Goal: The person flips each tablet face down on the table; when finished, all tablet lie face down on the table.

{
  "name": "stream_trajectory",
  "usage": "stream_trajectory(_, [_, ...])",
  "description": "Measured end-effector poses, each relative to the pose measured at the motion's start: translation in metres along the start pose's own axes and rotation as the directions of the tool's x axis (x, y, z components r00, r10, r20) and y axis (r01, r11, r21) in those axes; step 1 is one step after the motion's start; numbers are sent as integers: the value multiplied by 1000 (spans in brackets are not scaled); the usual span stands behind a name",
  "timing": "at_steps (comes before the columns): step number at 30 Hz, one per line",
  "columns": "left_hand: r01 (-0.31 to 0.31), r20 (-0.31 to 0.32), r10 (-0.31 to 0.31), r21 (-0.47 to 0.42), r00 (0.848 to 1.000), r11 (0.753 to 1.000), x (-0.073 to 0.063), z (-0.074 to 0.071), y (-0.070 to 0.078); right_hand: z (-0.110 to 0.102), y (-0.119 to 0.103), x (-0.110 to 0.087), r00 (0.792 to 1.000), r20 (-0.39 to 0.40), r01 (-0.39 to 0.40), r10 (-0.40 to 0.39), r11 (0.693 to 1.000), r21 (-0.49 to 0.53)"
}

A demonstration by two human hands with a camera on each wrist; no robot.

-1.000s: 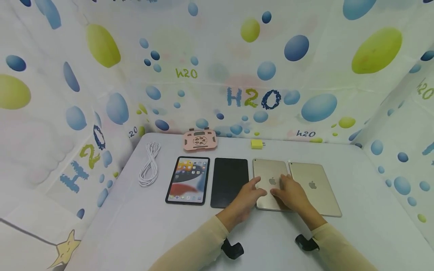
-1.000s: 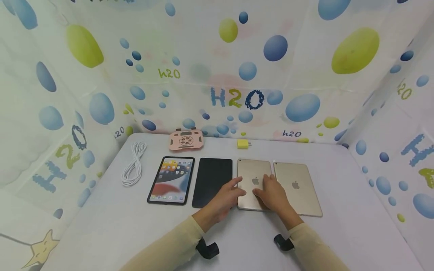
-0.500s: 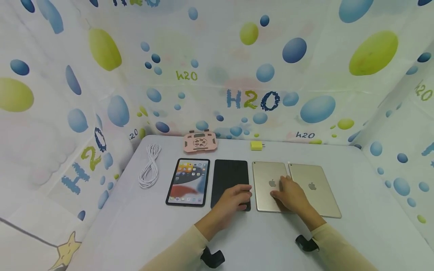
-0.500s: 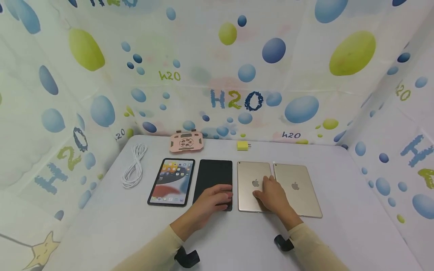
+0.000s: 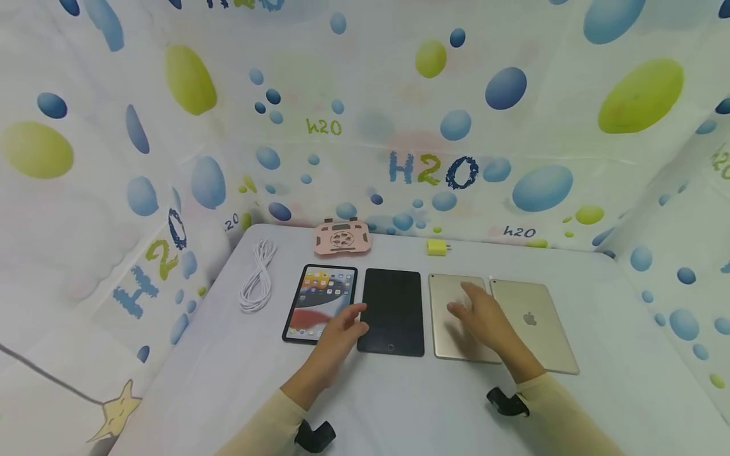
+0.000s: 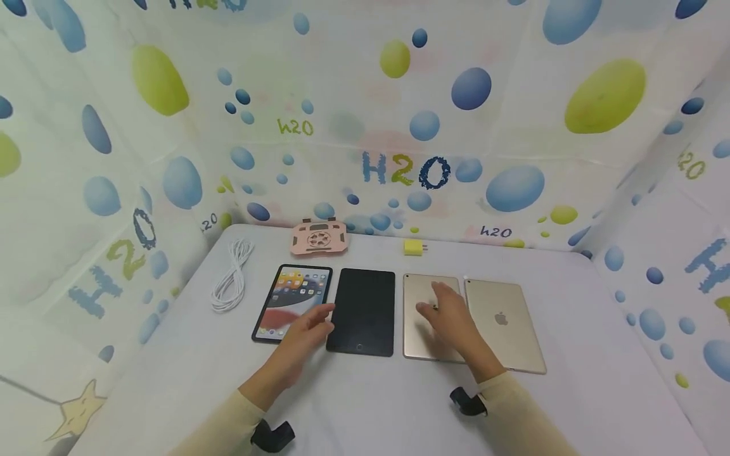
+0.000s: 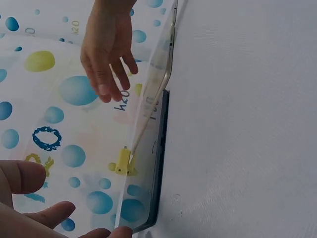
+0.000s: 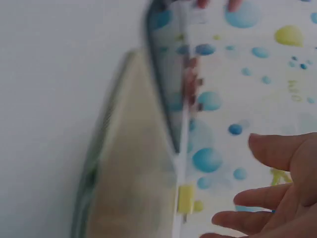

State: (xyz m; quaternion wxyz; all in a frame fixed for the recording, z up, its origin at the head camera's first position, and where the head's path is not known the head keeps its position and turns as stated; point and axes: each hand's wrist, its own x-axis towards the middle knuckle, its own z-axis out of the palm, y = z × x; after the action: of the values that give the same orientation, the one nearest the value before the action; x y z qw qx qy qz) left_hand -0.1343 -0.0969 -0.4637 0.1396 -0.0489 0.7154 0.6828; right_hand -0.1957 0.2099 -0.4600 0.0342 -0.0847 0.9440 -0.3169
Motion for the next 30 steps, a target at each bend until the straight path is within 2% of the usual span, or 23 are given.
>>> stream_trajectory(2, [12,-2,-12,-4,1000,1000,3,-1,-2,0,-8,4,999,32,-5,0,986,167])
stream_trajectory(3, [15,0,-15,-1,1000,1000,4,-1,-2,1,-12,5,998,59,-12,-3,966,257])
stream_trajectory(6, [27,15,-27,-5,1000,1000,6,1,-5,6,-21,8,990,138,-55,-12,880,473])
stream_trajectory(9, [13,15,-13,-6,1000,1000,5,1,-6,14,-28,11,979,202,-111,-17,788,605])
stream_trajectory(12, [0,9,0,-17,1000,1000,4,1,-5,20,-32,15,974,225,-159,10,739,654])
stream_trajectory(16, [6,14,-5,-35,1000,999,4,0,-2,26,-34,18,968,247,-199,35,707,678])
stream_trajectory(19, [24,17,-23,-49,1000,999,5,-1,-2,30,-34,19,965,262,-211,28,681,702])
stream_trajectory(20, [32,15,-32,-52,999,998,5,-2,-2,32,-34,19,964,265,-217,30,663,716])
stream_trajectory(23, [54,13,-54,-61,998,997,5,-4,-3,38,-33,18,962,272,-227,29,642,733])
stream_trajectory(26, [74,14,-73,-67,997,995,6,-4,-2,42,-32,18,961,275,-236,38,636,735])
stream_trajectory(30, [73,33,-71,-84,997,994,10,-4,1,41,-30,20,963,261,-235,61,661,713])
